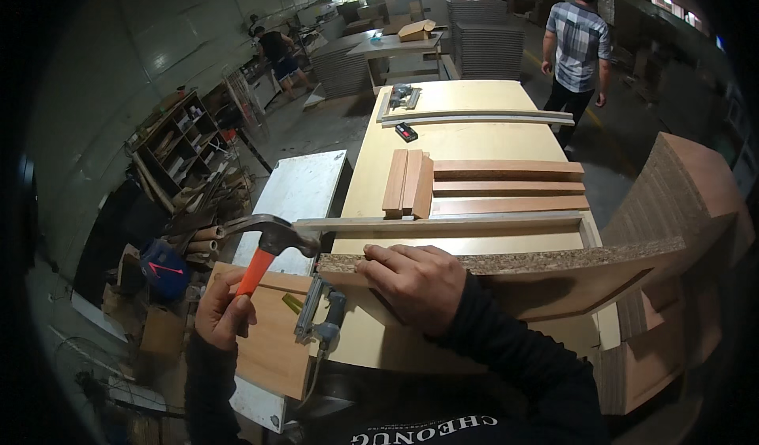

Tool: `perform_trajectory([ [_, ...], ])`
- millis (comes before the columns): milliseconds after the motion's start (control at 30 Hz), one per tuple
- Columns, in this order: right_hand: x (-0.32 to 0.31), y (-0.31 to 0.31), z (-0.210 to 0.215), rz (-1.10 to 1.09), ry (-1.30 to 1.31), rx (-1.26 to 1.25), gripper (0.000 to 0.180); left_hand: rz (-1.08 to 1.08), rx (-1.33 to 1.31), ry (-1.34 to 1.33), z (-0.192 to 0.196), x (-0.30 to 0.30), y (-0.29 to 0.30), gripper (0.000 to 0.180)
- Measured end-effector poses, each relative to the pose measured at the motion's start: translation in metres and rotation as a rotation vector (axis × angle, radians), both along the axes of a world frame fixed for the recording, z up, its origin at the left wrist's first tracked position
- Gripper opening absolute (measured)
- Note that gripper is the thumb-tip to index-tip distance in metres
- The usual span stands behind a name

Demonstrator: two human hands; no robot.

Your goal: The person fastens wooden frame pieces onto a board using a nail gun, taps the edges with a hammer, and stacks the assembled panel. They then position wooden strips onto another board and attach them using the nail gun.

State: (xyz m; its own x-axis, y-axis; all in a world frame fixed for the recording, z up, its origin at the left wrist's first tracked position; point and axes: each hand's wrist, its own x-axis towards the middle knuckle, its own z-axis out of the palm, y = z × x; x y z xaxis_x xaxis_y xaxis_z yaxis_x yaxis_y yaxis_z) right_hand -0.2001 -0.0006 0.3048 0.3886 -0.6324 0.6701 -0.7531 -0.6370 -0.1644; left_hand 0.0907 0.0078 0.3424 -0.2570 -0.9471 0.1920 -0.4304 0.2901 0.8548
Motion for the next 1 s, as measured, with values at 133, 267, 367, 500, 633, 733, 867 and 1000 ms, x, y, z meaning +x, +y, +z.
perform_trajectory([
  [133,-0.002,-0.003,-0.001,0.012,-0.015,-0.048,0.014,-0.091,-0.116,-0.244,0.021,-0.011,0.003,0.039],
  [267,-0.001,-0.005,0.001,0.026,-0.021,-0.033,0.014,-0.049,-0.086,-0.493,0.031,-0.017,0.003,0.041],
  [367,-0.003,-0.007,0.000,0.007,-0.007,-0.018,0.014,-0.039,-0.264,-0.318,0.037,-0.008,-0.008,0.045],
  [500,-0.002,-0.007,0.002,-0.007,-0.005,-0.010,0.015,0.124,-0.179,0.140,0.048,-0.016,0.001,0.045],
  [633,0.000,-0.006,0.004,0.005,-0.022,0.011,0.016,-0.134,-0.191,-0.607,0.038,-0.019,-0.008,0.042],
  [733,0.000,-0.004,0.003,0.005,-0.033,0.002,0.015,-0.028,-0.338,-0.280,0.048,-0.010,0.000,0.040],
  [867,0.000,-0.006,0.000,-0.008,-0.022,-0.016,0.015,-0.005,-0.266,-0.266,0.038,-0.014,0.001,0.040],
  [1000,-0.002,-0.005,0.002,-0.006,-0.049,0.007,0.014,-0.120,-0.256,-0.556,0.037,-0.017,-0.001,0.042],
])
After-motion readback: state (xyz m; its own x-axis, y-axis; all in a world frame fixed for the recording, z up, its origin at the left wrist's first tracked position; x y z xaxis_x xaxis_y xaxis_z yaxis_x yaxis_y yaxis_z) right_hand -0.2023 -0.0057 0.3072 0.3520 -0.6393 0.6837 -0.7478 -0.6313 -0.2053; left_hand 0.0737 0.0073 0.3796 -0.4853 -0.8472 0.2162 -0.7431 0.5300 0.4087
